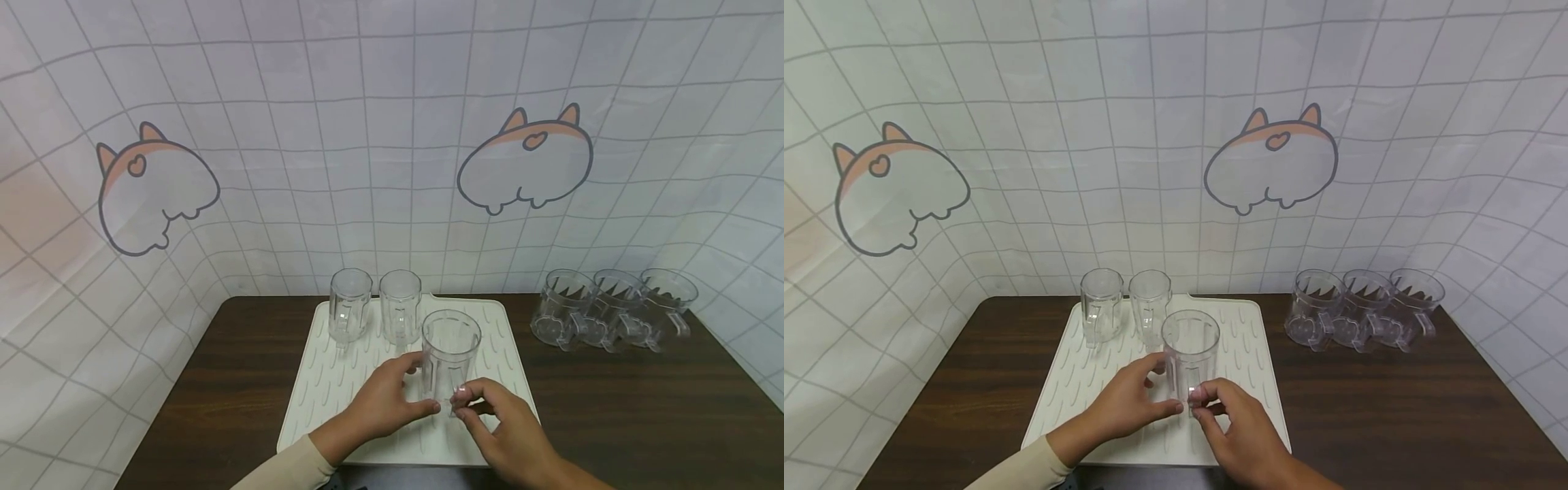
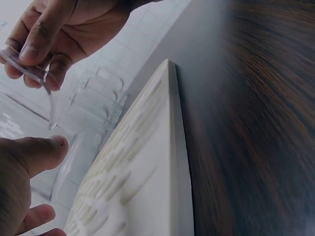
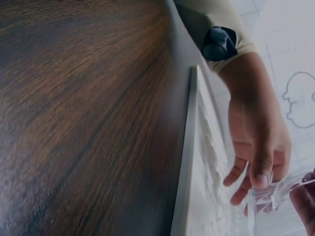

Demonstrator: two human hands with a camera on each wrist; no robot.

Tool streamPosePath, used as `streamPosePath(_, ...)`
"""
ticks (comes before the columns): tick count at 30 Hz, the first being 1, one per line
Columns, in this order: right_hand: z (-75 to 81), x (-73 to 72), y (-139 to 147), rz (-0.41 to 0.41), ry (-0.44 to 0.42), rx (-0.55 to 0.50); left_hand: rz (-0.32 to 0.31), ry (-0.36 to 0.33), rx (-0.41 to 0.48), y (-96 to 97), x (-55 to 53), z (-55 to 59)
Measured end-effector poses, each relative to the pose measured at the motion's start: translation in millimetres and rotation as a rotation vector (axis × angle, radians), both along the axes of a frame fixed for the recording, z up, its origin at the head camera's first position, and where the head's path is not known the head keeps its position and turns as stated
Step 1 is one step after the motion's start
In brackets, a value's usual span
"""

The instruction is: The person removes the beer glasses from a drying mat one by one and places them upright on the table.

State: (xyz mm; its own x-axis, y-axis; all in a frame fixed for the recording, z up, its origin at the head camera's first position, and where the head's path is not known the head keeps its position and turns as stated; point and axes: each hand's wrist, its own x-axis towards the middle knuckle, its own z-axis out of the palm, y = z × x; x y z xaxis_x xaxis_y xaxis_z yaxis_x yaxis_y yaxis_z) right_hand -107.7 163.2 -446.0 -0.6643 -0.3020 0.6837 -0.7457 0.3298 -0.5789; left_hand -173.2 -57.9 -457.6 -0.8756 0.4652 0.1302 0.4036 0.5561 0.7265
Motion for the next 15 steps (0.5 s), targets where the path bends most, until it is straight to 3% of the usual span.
streamPosePath(15,-2.4,-1.2,21,-0.07,0.015,0.003,0.037,0.02,-0.086,-36.8,6.2,-2.7)
